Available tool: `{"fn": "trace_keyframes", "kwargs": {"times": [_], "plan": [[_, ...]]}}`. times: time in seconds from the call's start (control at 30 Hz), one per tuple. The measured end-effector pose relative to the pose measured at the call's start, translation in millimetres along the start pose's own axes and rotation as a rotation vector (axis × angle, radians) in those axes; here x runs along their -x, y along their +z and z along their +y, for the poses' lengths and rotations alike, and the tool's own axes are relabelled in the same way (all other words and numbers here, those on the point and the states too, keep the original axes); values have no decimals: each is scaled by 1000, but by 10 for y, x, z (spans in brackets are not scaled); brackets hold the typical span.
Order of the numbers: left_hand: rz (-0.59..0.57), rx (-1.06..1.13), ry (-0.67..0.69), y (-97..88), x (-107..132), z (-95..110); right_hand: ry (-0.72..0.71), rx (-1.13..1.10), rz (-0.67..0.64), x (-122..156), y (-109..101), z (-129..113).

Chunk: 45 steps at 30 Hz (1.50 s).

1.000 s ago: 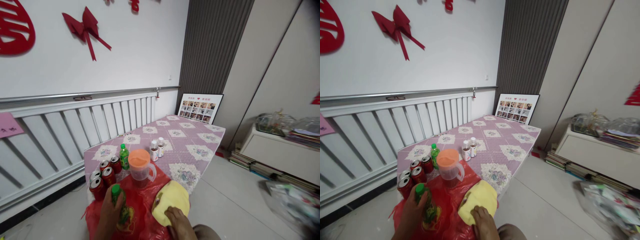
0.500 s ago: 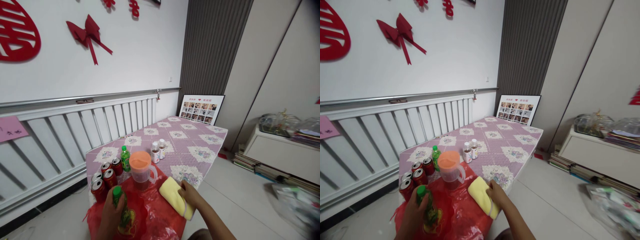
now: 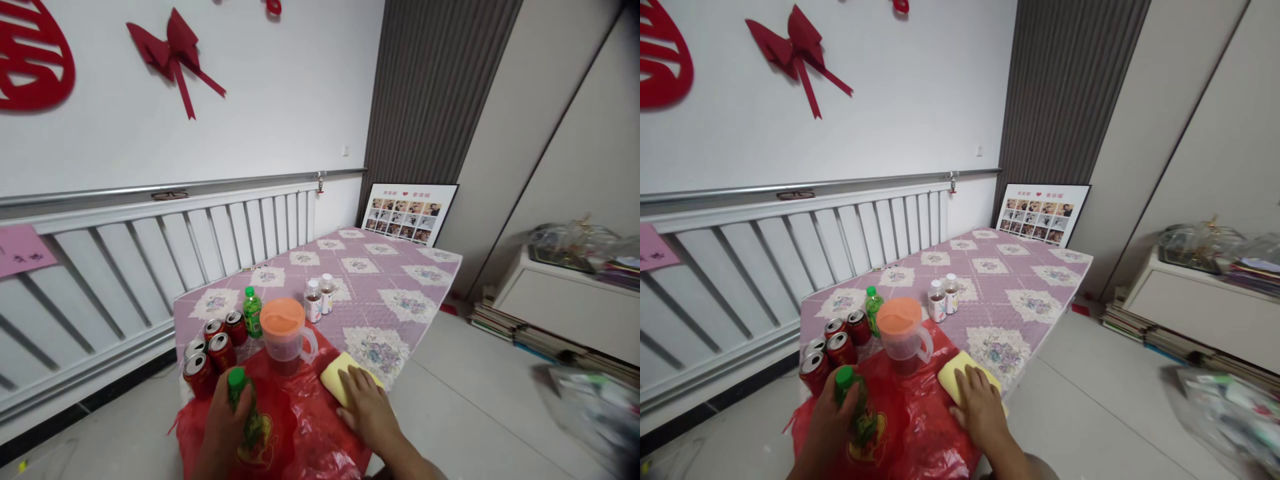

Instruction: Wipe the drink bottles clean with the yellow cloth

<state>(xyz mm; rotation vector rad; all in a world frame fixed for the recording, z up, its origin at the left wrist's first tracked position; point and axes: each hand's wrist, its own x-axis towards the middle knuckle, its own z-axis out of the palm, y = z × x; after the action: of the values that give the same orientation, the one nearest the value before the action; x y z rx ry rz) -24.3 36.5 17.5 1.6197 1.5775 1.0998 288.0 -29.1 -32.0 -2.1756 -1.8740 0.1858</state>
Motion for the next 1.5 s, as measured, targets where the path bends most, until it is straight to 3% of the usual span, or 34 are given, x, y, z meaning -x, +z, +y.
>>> {"fn": "trace_keyframes", "kwargs": {"times": [0.07,0.17,0.3,0.4,0.53,0.73,0.87,1.0,1.2,1.27,1.37,1.5], "plan": [[14,1,9,-3,4,-6,65,80,-67,36,111,-9],[27,0,15,-11,7,-21,87,122,-58,22,157,85],[21,10,9,-19,9,-36,48,120,-25,-46,-29,224],[5,24,3,-23,14,-32,63,137,21,-74,-203,196],[13,14,-3,-28,26,-15,45,150,42,-76,-240,-74],[-22,19,-24,-20,11,-24,-21,142,-18,-51,129,-670],[-14,20,-7,-19,2,-29,-53,148,-81,-23,291,-810],[-17,23,-6,-23,13,-15,0,173,-72,31,218,-495],[9,28,-4,-23,20,-14,189,235,60,175,-12,480],[26,34,2,-24,19,-8,224,225,117,193,-95,677],[33,34,12,-24,18,0,227,195,196,138,-221,666],[36,49,8,-14,17,-14,185,177,194,-22,-235,255]]}}
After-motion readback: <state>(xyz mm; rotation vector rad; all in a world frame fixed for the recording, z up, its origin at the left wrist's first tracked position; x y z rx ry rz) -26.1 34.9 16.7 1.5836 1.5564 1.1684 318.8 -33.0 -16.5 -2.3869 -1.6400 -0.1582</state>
